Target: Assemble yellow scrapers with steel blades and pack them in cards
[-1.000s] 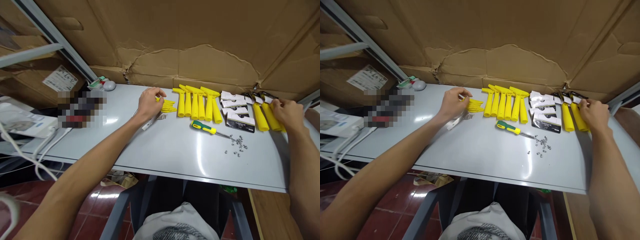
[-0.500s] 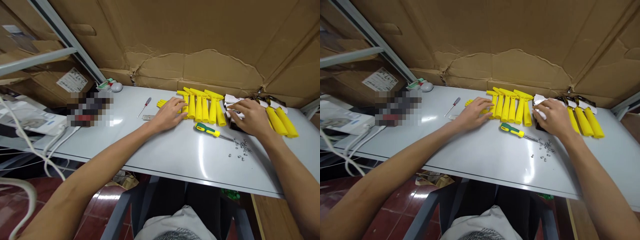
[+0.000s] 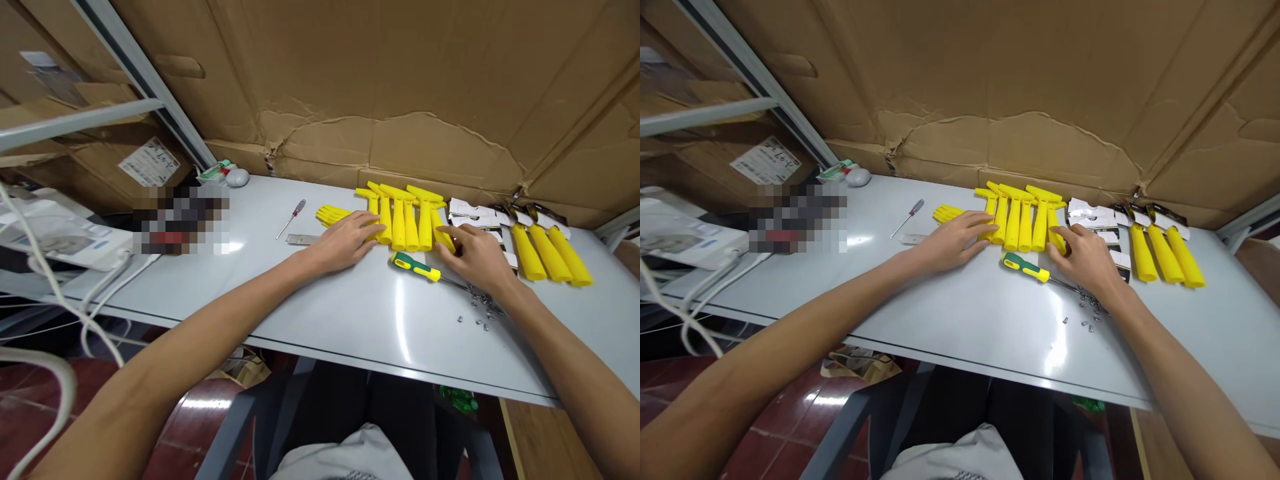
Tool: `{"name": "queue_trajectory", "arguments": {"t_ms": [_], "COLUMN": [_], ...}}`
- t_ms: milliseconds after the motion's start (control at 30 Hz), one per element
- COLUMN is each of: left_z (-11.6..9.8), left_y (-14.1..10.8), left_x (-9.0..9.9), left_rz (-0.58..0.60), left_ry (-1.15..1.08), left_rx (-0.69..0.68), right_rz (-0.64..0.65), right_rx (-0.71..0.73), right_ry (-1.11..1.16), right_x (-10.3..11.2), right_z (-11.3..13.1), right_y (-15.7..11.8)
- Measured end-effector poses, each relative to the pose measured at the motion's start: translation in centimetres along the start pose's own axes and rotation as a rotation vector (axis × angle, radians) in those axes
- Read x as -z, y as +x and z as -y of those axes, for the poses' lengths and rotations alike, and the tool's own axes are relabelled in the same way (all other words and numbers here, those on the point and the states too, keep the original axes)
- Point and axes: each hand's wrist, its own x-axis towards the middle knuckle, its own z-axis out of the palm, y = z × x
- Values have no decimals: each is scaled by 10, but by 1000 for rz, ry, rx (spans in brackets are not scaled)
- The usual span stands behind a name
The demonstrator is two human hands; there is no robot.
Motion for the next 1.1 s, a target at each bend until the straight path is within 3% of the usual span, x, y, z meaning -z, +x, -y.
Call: {"name": "queue_trajectory", "arguments": {"t_ms": [233, 400, 567, 800, 967, 1100], "left_z": [6, 11, 12, 10, 11, 14], "left_y": [0, 0, 1, 2, 3, 4], "left_x": [-4, -9, -11, -10, -11, -12], "left_rz": [-32, -59, -58, -74, -62, -52], "left_ry": [-32, -72, -56, -114, -148, -166], "left_rx": [-20, -48, -63, -68, -80, -62], "right_rz": [-376, -470, -552, -845, -863, -839], "right_rx": [-85, -52, -53, -15, -82, -106], "right_ry": [222, 339, 296, 239, 348, 699], "right_x": [7, 7, 5, 17, 20, 15], "right_z": [8, 8, 2, 3, 13, 18], "right_y": [0, 1, -1, -5, -4, 2]}}
